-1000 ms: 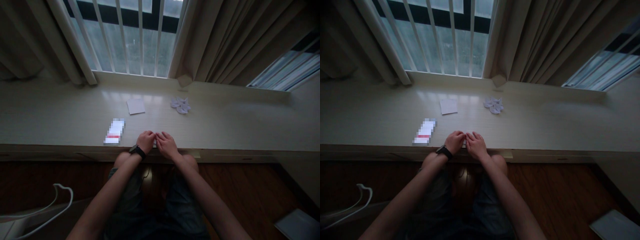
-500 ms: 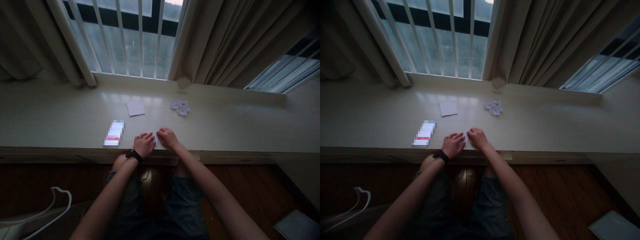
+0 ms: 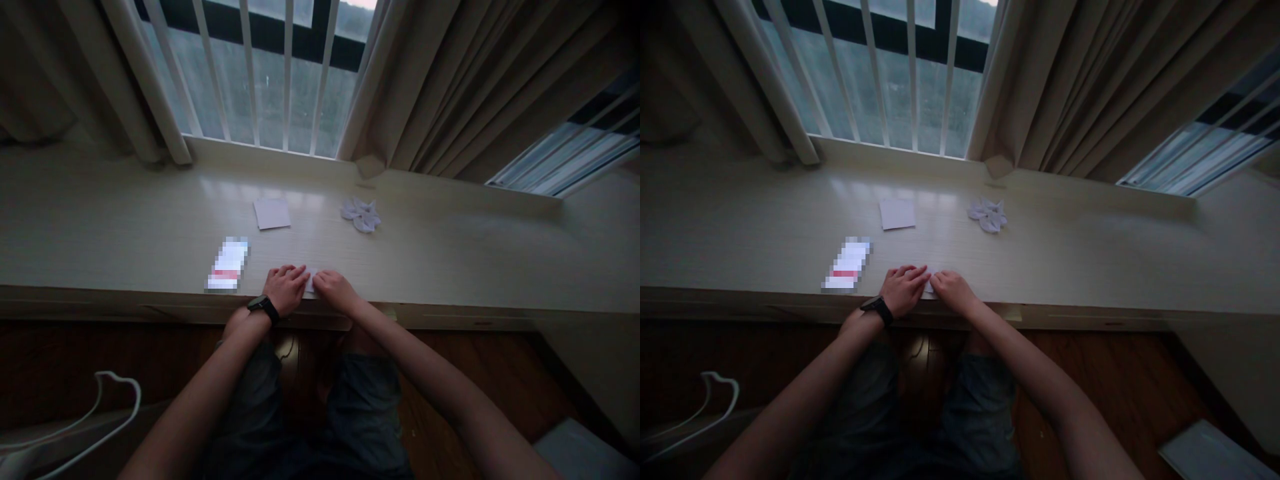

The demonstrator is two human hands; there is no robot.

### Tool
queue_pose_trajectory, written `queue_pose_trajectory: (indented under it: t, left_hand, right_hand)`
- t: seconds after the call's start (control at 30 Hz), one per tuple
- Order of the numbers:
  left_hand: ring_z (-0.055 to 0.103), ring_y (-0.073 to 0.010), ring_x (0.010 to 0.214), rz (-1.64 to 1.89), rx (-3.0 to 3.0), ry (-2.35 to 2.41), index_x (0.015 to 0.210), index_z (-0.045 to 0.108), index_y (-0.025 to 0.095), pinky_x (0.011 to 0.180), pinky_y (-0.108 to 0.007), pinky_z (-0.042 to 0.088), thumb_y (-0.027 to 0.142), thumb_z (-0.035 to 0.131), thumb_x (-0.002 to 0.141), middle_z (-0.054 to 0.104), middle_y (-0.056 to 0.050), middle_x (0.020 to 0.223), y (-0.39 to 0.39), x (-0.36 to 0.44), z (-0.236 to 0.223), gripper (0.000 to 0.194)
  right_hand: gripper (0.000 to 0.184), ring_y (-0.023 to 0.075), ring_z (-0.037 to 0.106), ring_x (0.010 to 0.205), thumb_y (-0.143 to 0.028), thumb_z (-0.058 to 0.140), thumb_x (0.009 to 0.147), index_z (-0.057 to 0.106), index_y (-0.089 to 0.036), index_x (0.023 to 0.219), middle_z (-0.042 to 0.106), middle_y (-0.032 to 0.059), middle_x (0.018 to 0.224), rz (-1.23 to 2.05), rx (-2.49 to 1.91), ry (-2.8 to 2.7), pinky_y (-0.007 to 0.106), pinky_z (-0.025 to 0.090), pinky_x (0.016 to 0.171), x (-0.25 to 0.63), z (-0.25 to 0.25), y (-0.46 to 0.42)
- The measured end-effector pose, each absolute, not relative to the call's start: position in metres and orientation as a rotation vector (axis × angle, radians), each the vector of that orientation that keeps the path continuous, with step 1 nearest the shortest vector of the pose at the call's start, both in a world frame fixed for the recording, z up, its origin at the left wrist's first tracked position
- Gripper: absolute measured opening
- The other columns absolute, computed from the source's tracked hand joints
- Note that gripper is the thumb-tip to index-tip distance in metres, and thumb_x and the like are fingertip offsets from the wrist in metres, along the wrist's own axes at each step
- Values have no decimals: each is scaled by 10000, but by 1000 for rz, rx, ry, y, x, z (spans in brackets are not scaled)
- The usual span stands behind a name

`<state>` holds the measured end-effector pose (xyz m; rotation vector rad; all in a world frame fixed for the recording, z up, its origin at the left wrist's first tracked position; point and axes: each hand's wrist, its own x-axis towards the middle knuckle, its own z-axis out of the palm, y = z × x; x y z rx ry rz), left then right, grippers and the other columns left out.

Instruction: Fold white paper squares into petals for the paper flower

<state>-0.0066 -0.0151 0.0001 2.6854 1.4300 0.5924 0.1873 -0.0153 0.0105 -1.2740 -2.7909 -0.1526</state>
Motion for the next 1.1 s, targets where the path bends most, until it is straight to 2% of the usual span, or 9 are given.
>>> queue_pose_trajectory:
  t: [0.23,0.43,0.63,1.1]
  left_hand:
    - [492,-264,1181,635,2660,1451,1193,623,323,915,-471,343,320,435,930,570,5,1350,-16,-5,-3,323]
    - [489,-265,1185,636,2659,1430,1201,617,331,921,-471,344,321,464,915,561,8,1360,-15,-7,-4,325]
    - [487,-267,1183,661,2645,1442,1184,625,336,916,-474,346,324,463,915,564,15,1356,-15,-7,-6,314]
    - [457,-271,1216,650,2573,1447,1187,631,330,939,-482,342,319,457,909,568,4,1352,-16,-4,-2,328]
  right_hand:
    - [126,219,572,867,-123,481,913,589,-123,977,650,110,951,-162,-1224,-2899,310,437,768,182,17,-24]
    - [137,218,598,905,-112,466,908,581,-134,979,661,122,973,-126,-1564,-2818,286,430,782,185,29,9]
    - [159,212,604,862,-169,430,933,573,-129,990,664,118,955,-84,-1668,-2721,282,419,749,185,25,29]
    - [177,227,569,901,-84,425,926,591,-82,988,640,135,933,-170,-1044,-2968,338,451,822,184,20,-14]
